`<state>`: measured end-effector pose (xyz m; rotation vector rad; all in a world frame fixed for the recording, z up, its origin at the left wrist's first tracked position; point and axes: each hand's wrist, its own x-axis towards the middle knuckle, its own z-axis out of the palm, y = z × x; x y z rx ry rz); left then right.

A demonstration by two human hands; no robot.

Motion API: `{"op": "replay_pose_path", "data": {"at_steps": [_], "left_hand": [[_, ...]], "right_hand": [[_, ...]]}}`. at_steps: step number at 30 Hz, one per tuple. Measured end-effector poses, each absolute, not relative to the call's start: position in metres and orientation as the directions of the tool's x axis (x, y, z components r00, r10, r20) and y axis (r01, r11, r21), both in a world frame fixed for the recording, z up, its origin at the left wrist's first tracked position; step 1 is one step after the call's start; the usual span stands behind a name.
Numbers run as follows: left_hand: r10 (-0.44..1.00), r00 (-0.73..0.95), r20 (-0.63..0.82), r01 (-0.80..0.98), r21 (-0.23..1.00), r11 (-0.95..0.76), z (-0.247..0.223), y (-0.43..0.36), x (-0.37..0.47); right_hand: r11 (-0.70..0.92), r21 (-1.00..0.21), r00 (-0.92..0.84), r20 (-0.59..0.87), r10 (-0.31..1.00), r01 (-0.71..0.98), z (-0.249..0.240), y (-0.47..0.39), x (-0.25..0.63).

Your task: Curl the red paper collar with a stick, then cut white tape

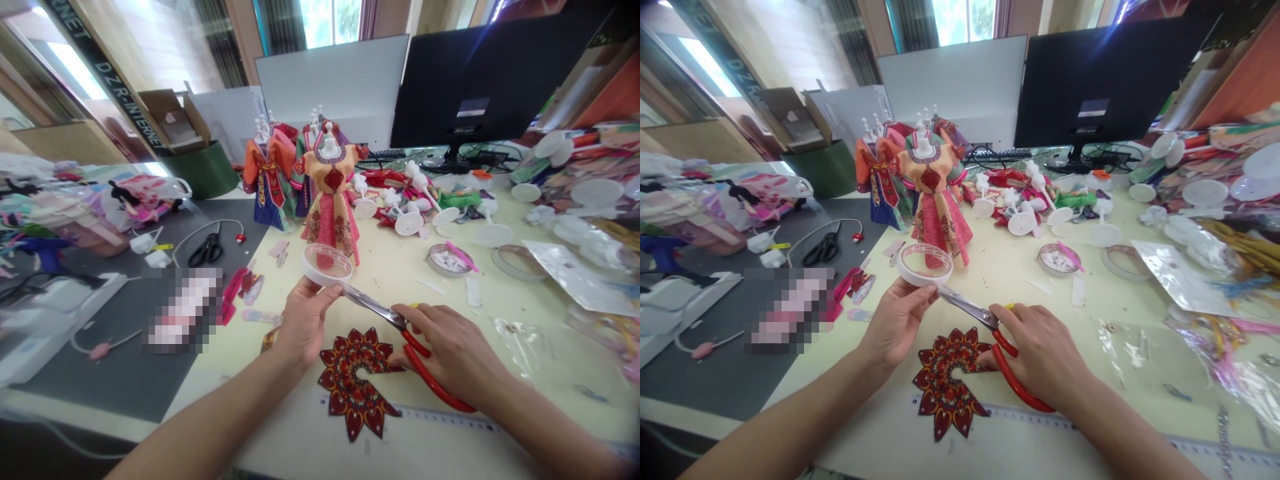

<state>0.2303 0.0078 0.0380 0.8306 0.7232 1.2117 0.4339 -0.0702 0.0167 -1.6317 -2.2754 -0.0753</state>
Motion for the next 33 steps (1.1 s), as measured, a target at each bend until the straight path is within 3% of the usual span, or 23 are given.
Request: {"op": "replay_pose_path", "data": {"at_steps": [33], "left_hand": [[0.99, 0.144, -0.009, -0.461, 0.884, 0.075, 0.0443, 0.0052, 0.2324]], "right_hand": [[0.384, -0.142, -0.312, 0.365, 0.877, 0.913, 0.0153, -0.0719, 0.4325]]}}
